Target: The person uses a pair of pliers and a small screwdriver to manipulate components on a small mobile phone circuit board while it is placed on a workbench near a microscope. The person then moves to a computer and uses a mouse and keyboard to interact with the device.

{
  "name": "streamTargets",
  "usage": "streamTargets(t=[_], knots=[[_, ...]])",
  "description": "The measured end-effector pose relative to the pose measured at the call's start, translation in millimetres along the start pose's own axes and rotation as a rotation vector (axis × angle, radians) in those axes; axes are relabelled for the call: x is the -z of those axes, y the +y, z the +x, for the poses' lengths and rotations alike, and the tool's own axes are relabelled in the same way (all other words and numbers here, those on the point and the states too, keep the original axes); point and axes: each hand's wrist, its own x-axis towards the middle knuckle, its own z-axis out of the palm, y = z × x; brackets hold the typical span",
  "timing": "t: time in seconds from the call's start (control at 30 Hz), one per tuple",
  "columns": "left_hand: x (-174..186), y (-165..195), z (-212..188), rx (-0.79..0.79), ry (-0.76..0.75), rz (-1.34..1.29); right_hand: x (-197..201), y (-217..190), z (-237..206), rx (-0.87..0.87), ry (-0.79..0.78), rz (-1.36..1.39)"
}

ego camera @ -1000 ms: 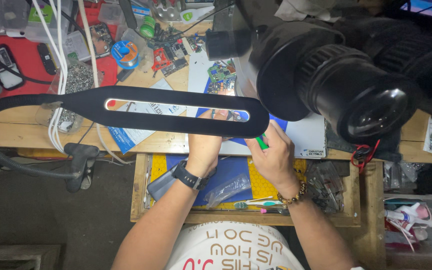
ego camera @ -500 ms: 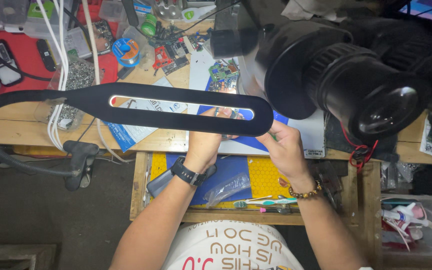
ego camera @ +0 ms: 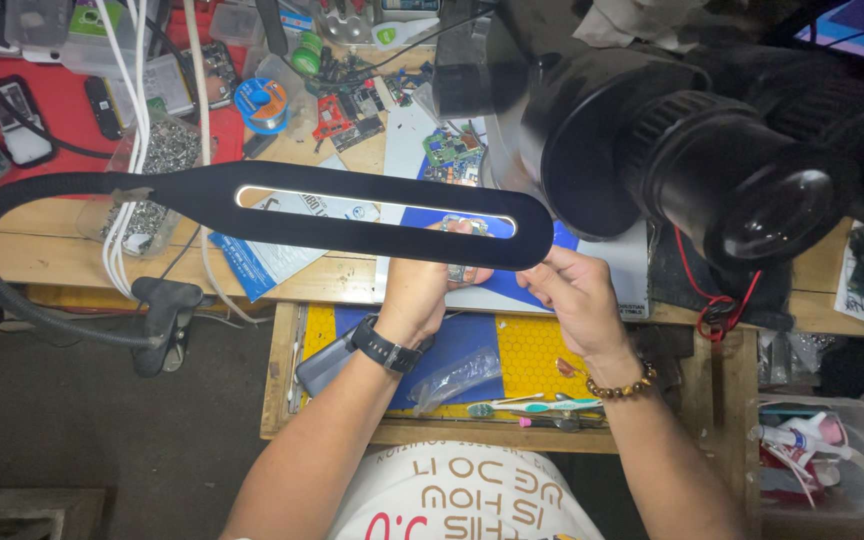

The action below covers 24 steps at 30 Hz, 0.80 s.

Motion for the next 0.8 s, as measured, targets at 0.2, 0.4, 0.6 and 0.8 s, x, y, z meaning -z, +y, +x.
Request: streamTargets(t=[0.2,0.4,0.6,0.8], knots=[[-1,0,-3,0.026,0.028,-0.044,6,-4,0,-0.068,-0.042,0.061],[-2,-1,-2,0.055,0.009,-0.105,10,-7,1,-0.114,-0.052,0.12],[-1,-4,0,0.063,-0.014,-0.149,10,-8,0,-0.102,-0.067,0.13],[0,-7,1,0.086,-0.019,-0.18,10,-11,0,-0.131,-0.05,0.159]])
